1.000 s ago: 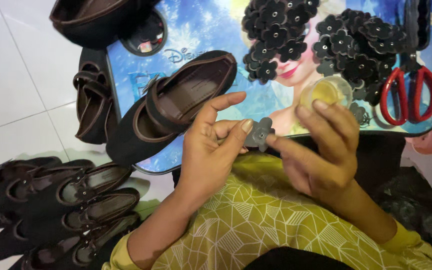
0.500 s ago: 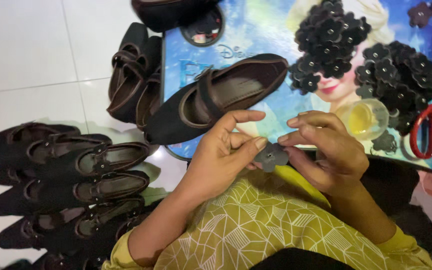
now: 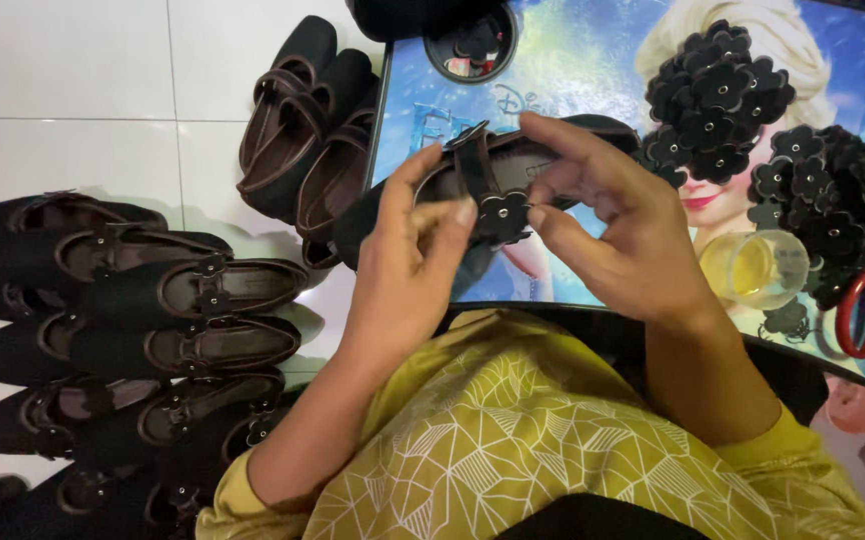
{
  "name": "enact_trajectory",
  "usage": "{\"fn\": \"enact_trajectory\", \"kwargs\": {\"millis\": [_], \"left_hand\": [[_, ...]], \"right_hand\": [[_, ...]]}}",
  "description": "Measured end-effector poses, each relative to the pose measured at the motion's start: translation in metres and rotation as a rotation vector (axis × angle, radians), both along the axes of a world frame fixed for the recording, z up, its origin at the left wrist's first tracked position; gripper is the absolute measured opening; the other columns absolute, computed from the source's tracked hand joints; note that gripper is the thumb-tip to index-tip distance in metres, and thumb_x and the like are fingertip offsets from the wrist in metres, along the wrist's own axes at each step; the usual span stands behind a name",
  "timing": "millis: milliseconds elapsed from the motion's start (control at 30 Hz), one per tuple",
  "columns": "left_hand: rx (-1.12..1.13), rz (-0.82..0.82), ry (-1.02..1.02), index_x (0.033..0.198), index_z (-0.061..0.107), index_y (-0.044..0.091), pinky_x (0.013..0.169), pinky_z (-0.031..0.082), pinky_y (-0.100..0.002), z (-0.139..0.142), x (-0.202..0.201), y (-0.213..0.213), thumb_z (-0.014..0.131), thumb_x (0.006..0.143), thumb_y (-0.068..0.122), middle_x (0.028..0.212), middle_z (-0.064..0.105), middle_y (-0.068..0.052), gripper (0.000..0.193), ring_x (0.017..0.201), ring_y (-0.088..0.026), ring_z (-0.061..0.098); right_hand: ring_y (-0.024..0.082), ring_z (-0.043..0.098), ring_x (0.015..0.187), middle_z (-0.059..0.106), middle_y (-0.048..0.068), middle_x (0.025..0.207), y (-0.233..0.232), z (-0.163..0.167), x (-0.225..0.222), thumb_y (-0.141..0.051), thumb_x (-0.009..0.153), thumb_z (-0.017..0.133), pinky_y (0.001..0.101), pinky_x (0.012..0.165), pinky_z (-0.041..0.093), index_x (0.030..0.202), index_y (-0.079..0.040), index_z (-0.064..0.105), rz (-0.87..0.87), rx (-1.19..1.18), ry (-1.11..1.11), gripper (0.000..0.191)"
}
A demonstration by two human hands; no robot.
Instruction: The person sits on the floor with a lap tray holding stacks of black fabric flowers, a small container of glue, and black Mary Jane shoes. They pick up a shoe, apply glue to its strap, press a fabric flower onto the glued spot, then set the finished shoe aside and repeat with more shoes.
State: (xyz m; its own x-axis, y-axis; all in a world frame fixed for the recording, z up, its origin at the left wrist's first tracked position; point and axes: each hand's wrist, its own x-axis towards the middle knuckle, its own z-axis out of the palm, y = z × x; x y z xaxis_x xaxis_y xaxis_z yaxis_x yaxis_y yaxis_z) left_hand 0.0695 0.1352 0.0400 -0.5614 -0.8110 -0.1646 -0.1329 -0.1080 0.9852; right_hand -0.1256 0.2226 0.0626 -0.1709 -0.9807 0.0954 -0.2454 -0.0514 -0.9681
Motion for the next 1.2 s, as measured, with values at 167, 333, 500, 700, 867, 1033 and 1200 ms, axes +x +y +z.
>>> {"fn": "enact_trajectory", "kwargs": {"millis": [167, 333, 500, 700, 867, 1033, 1200], "left_hand": [[0.15, -0.04, 0.289, 0.162, 0.031, 0.011, 0.092, 0.06, -0.031, -0.009, -0.013, -0.022, 0.05, 0.114, 0.033, 0.114, 0.071, -0.01, 0.056, 0.1, -0.013, 0.069], [0.201, -0.092, 0.28, 0.162, 0.03, 0.018, 0.079, 0.064, -0.03, -0.012, -0.02, -0.052, 0.056, 0.11, 0.033, 0.101, 0.064, -0.008, 0.061, 0.086, -0.013, 0.066], [0.187, -0.109, 0.319, 0.164, 0.021, 0.013, 0.077, 0.062, -0.028, -0.007, -0.024, -0.059, 0.065, 0.105, 0.026, 0.087, 0.071, -0.007, 0.075, 0.083, -0.01, 0.068], [0.193, -0.14, 0.37, 0.165, 0.016, 0.01, 0.076, 0.059, -0.026, -0.007, -0.023, -0.062, 0.077, 0.098, 0.01, 0.085, 0.072, -0.007, 0.09, 0.08, -0.009, 0.068], [0.272, -0.144, 0.413, 0.167, 0.015, 0.012, 0.076, 0.059, -0.026, -0.008, -0.023, -0.062, 0.079, 0.092, -0.002, 0.091, 0.069, -0.01, 0.099, 0.083, -0.012, 0.07], [0.289, -0.162, 0.443, 0.167, 0.015, 0.013, 0.082, 0.062, -0.028, -0.008, -0.022, -0.062, 0.078, 0.091, -0.007, 0.097, 0.07, -0.013, 0.101, 0.092, -0.015, 0.073], [0.271, -0.158, 0.396, 0.167, 0.017, 0.013, 0.079, 0.061, -0.027, -0.008, -0.021, -0.061, 0.077, 0.09, -0.008, 0.096, 0.07, -0.011, 0.1, 0.09, -0.014, 0.074]], "right_hand": [[0.007, 0.063, 0.1, 0.064, 0.002, 0.103, -0.02, 0.013, -0.011, 0.008, 0.099, 0.064, 0.0252, 0.096, 0.054, 0.156, 0.0, 0.047, 0.116, 0.041, 0.065, 0.06], [0.004, 0.06, 0.091, 0.062, 0.0, 0.099, -0.046, 0.029, -0.023, 0.01, 0.097, 0.061, 0.0226, 0.089, 0.054, 0.157, -0.002, 0.049, 0.223, 0.031, 0.146, 0.062], [0.003, 0.057, 0.081, 0.062, -0.001, 0.093, -0.063, 0.045, -0.033, 0.008, 0.091, 0.062, 0.0211, 0.071, 0.05, 0.152, -0.004, 0.053, 0.295, 0.062, 0.312, 0.063], [0.002, 0.052, 0.071, 0.061, -0.002, 0.087, -0.065, 0.047, -0.029, 0.006, 0.091, 0.064, 0.0192, 0.061, 0.045, 0.151, -0.006, 0.055, 0.265, 0.148, 0.264, 0.062], [0.001, 0.053, 0.077, 0.062, -0.002, 0.09, -0.064, 0.044, -0.026, 0.008, 0.093, 0.064, 0.019, 0.066, 0.046, 0.151, -0.005, 0.056, 0.254, 0.125, 0.236, 0.06], [0.001, 0.054, 0.081, 0.062, -0.001, 0.093, -0.061, 0.042, -0.027, 0.01, 0.094, 0.064, 0.0194, 0.069, 0.047, 0.152, -0.005, 0.056, 0.248, 0.115, 0.207, 0.06], [0.001, 0.053, 0.079, 0.063, -0.001, 0.092, -0.059, 0.038, -0.024, 0.01, 0.092, 0.064, 0.019, 0.066, 0.046, 0.151, -0.004, 0.057, 0.196, 0.133, 0.201, 0.06]]}}
